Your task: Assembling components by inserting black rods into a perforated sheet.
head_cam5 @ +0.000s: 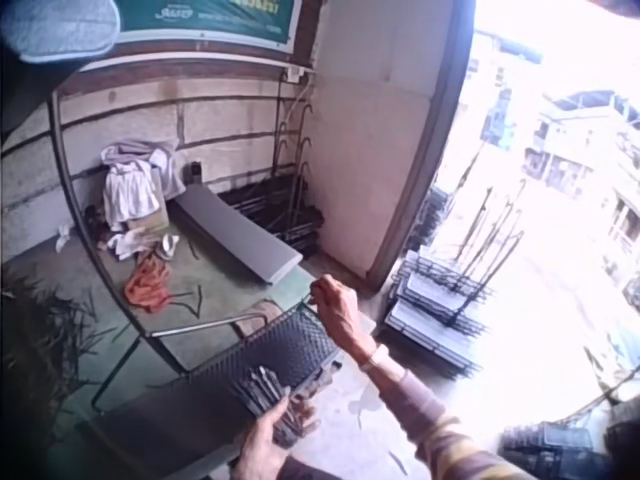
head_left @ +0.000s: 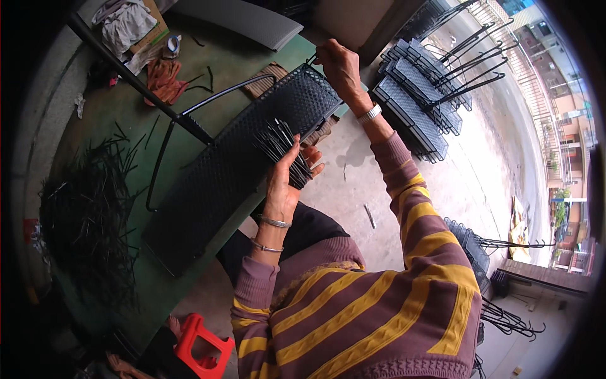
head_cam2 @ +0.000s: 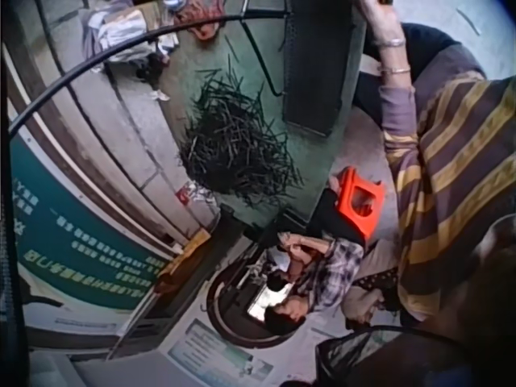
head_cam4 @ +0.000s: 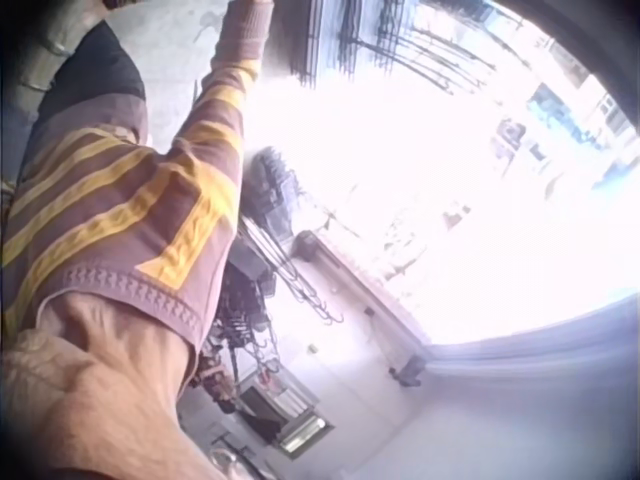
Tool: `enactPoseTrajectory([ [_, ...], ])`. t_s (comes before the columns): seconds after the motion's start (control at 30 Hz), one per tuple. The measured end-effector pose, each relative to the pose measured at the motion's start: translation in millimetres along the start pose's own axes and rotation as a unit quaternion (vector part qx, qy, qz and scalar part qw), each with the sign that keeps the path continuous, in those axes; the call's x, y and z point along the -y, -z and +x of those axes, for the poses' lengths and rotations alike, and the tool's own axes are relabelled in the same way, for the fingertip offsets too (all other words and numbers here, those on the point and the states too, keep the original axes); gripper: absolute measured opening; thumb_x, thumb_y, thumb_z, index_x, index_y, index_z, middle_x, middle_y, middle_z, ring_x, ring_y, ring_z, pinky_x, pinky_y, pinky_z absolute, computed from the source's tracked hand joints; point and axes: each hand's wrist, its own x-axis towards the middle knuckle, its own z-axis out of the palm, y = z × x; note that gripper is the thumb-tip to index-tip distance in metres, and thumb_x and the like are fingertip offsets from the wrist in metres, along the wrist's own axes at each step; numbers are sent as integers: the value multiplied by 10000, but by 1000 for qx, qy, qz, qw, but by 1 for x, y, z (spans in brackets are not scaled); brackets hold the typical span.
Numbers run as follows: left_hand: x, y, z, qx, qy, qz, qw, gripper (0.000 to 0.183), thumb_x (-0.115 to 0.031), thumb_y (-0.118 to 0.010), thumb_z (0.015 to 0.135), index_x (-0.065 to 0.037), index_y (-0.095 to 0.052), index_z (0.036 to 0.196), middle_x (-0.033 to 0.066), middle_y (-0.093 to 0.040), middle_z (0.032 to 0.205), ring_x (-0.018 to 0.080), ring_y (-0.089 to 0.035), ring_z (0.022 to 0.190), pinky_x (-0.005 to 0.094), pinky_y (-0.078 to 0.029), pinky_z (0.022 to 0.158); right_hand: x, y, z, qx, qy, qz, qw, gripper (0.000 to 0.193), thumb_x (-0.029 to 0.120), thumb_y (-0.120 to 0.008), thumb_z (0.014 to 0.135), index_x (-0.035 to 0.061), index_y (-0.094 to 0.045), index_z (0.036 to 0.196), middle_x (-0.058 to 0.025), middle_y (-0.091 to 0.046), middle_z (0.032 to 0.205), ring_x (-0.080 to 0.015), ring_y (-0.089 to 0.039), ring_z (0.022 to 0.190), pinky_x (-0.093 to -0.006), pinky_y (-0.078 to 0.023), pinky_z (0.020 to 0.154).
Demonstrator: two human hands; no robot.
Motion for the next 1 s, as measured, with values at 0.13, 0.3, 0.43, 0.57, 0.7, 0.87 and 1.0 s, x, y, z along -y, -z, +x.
enactPoseTrajectory([
  [0.13, -1, 1, -3, -9, 6, 6, 1000, 212, -217, -641, 929, -132, -619, 1122, 64, -657, 914, 204, -657, 875, 465, -562, 817, -1, -2, 0, 38, -18, 26, 999, 88, 66, -588, 898, -6, -582, 848, -150, -638, 714, -244, -678, 626, -333, -513, 558],
  [0.3, -1, 0, -8, -21, 1, 3, 1000, 135, -228, -669, 913, -120, -658, 993, 40, -651, 828, 166, -653, 790, 447, -586, 745, 3, 4, 3, 36, -30, 22, 999, 95, 81, -579, 910, -4, -621, 918, -110, -693, 752, -176, -704, 702, -294, -514, 588],
  [0.43, 0, 1, -9, -14, -1, 2, 1000, 140, -231, -679, 907, -115, -655, 980, 31, -641, 816, 159, -644, 768, 441, -588, 743, -9, 4, 3, 66, -27, -45, 996, 110, 100, -583, 912, -4, -620, 920, -108, -687, 748, -170, -701, 697, -287, -502, 563],
  [0.57, 0, 2, -10, -20, -1, 4, 1000, 147, -248, -688, 903, -122, -657, 970, 27, -645, 809, 149, -638, 755, 409, -584, 714, -13, 0, 4, 66, -20, -15, 998, 124, 116, -596, 904, -4, -624, 920, -110, -671, 742, -160, -695, 688, -282, -486, 537],
  [0.7, -3, 0, -14, -13, -7, 23, 1000, 158, -276, -698, 896, -132, -663, 953, 20, -654, 806, 141, -631, 742, 368, -568, 673, -14, -3, 10, 65, -9, -7, 998, 93, 88, -588, 859, 3, -594, 823, -190, -616, 700, -357, -626, 649, -408, -487, 597],
  [0.87, -8, -2, -17, -59, -16, 77, 995, 222, -330, -686, 902, -148, -690, 1029, 22, -689, 871, 121, -608, 718, 282, -478, 577, -20, -2, 17, 92, 8, -77, 993, 141, 123, -590, 907, -10, -636, 906, -128, -674, 710, -180, -700, 661, -294, -513, 572],
  [1.0, -8, 1, -15, -51, -18, 80, 995, 259, -342, -675, 909, -154, -690, 1086, 22, -698, 900, 112, -595, 715, 268, -446, 557, -13, -3, 18, 99, -10, -106, 989, 151, 123, -580, 911, -13, -636, 876, -120, -674, 705, -194, -707, 658, -294, -532, 603],
])
